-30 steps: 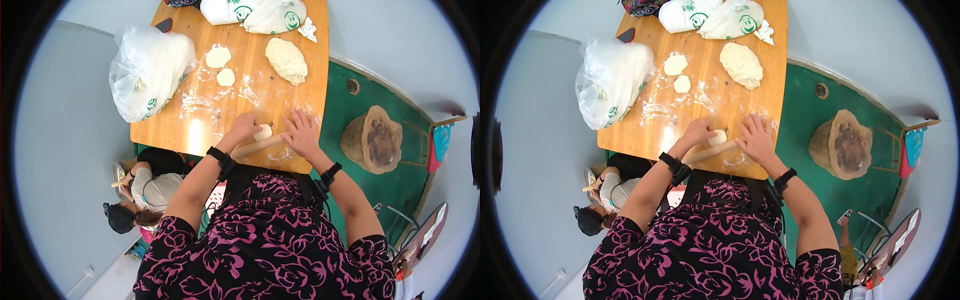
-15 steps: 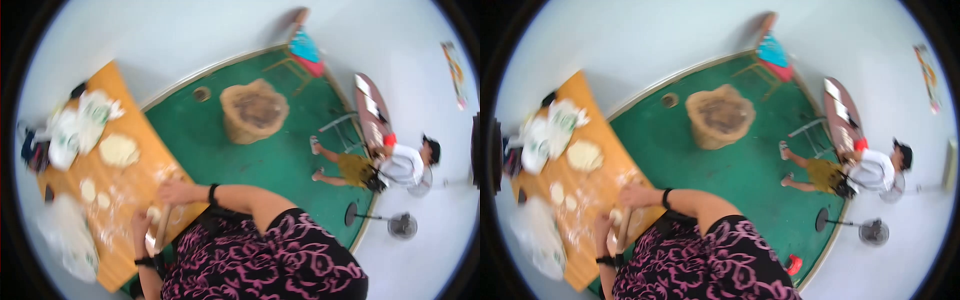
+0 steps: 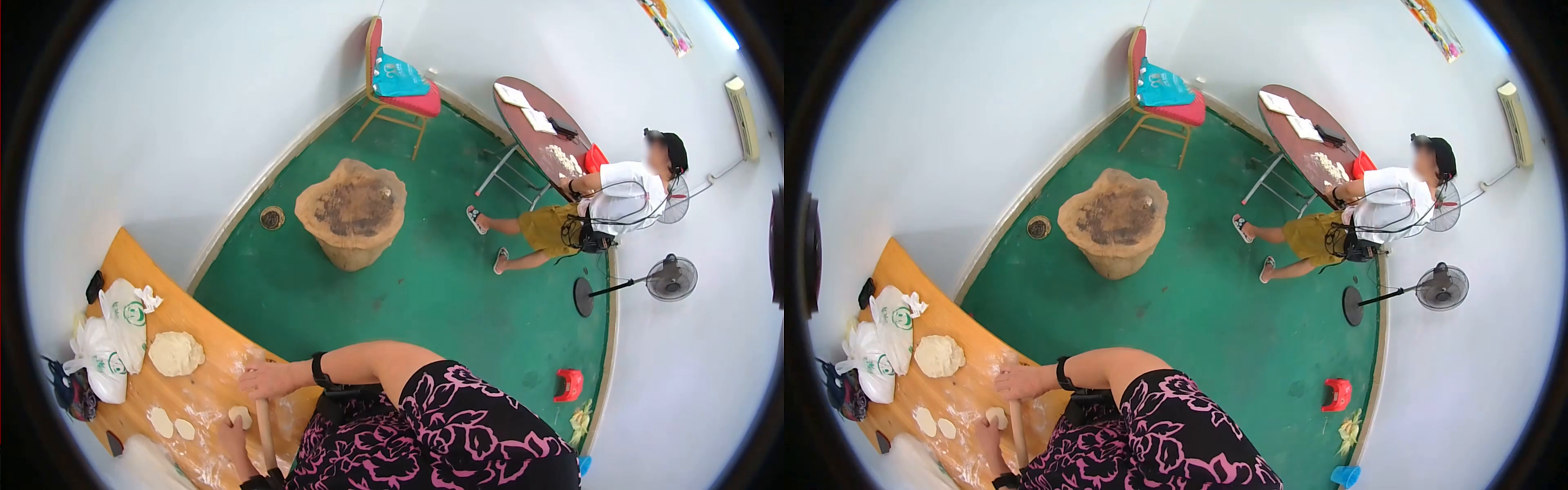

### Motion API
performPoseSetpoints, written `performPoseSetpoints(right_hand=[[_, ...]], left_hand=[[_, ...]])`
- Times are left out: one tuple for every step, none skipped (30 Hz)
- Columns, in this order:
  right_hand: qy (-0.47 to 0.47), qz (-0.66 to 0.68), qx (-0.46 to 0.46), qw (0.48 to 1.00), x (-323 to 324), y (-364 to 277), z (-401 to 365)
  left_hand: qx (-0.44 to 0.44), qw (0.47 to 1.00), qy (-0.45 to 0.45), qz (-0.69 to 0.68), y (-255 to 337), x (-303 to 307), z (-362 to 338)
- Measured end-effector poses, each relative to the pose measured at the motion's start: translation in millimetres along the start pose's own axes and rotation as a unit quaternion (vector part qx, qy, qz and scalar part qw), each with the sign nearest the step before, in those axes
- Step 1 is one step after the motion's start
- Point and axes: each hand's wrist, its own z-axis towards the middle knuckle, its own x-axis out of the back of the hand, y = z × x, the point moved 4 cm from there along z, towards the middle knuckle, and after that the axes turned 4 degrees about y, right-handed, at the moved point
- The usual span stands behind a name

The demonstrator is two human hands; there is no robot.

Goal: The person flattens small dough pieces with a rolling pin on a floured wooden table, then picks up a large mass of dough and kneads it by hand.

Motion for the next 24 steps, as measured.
performPoseSetpoints(right_hand=[[-0.011, -0.002, -0.006, 1.0, -2.2, 2.6, 0.1], [-0.009, -0.005, -0.007, 1.0, -2.2, 4.4, -0.6], [-0.008, -0.006, -0.007, 1.0, -2.8, 5.1, -0.7], [-0.007, -0.007, -0.005, 1.0, -4.0, 6.9, -0.2], [0.003, -0.021, 0.006, 1.0, -7.7, 9.2, -0.3], [0.014, -0.035, 0.016, 0.999, -11.2, 11.2, -0.2], [0.024, -0.048, 0.025, 0.998, -12.1, 12.4, 0.0], [0.016, -0.056, 0.025, 0.998, -13.1, 13.0, -0.2], [0.008, -0.064, 0.025, 0.998, -10.3, 12.1, 1.3], [-0.001, -0.072, 0.025, 0.997, -9.0, 11.7, 2.2], [-0.012, -0.068, 0.015, 0.997, -10.2, 13.0, 2.1], [-0.024, -0.065, 0.004, 0.998, -12.2, 14.4, 1.7], [-0.035, -0.061, -0.007, 0.997, -14.5, 15.6, 1.0], [-0.034, -0.067, -0.017, 0.997, -17.5, 17.1, -0.6], [-0.032, -0.073, -0.027, 0.996, -20.8, 18.4, -2.9], [-0.031, -0.079, -0.038, 0.996, -22.6, 19.1, -4.3], [-0.035, -0.086, -0.043, 0.995, -23.5, 18.2, -5.0], [-0.039, -0.092, -0.048, 0.994, -22.1, 15.7, -4.6], [-0.043, -0.098, -0.053, 0.993, -21.9, 14.2, -4.7], [-0.047, -0.098, -0.059, 0.992, -23.2, 13.8, -5.1], [-0.05, -0.097, -0.064, 0.992, -24.8, 14.1, -5.2], [-0.053, -0.097, -0.069, 0.992, -26.3, 15.0, -4.9], [-0.053, -0.094, -0.063, 0.992, -30.5, 16.5, -5.1], [-0.054, -0.091, -0.057, 0.993, -33.0, 18.5, -5.6]], left_hand=[[-0.023, 0.999, 0.025, -0.018, -17.0, -6.5, 1.1], [-0.046, 0.997, 0.049, -0.036, -23.4, -9.7, 2.6], [-0.001, 0.999, 0.021, -0.038, -22.3, -11.3, -1.2], [0.043, 0.998, -0.006, -0.041, -22.1, -11.0, -7.9], [0.087, 0.995, -0.033, -0.043, -20.8, -11.3, -12.5], [0.085, 0.995, -0.037, -0.039, -19.6, -10.2, -12.3], [0.083, 0.995, -0.043, -0.034, -19.2, -9.3, -12.7], [0.083, 0.995, -0.049, -0.029, -20.5, -8.8, -13.9], [0.075, 0.996, -0.046, -0.034, -23.8, -7.9, -11.9], [0.067, 0.996, -0.044, -0.038, -28.4, -7.2, -7.2], [0.059, 0.996, -0.043, -0.043, -32.0, -7.2, -3.0], [0.038, 0.999, -0.014, -0.018, -32.7, -4.9, -0.3], [0.017, 1.0, 0.016, 0.007, -33.2, -2.5, 2.0], [-0.005, 0.998, 0.045, 0.032, -33.6, 0.6, 3.9], [-0.013, 0.999, 0.033, 0.033, -29.3, 0.2, 2.7], [-0.021, 0.999, 0.021, 0.033, -25.4, -0.7, 1.5], [-0.028, 0.999, 0.008, 0.034, -21.4, -1.6, -0.7], [-0.031, 0.999, 0.009, 0.044, -12.0, -2.3, -5.6], [-0.033, 0.998, 0.009, 0.053, 0.6, -3.9, -11.5], [-0.036, 0.997, 0.01, 0.062, 6.8, -4.6, -14.5], [-0.045, 0.996, 0.009, 0.073, -3.0, -4.2, -8.3], [-0.054, 0.995, 0.009, 0.084, -16.0, -4.3, 1.5], [-0.064, 0.994, 0.01, 0.094, -30.9, -4.2, 10.1], [-0.056, 0.994, 0.012, 0.088, -33.3, -4.8, 10.9]])
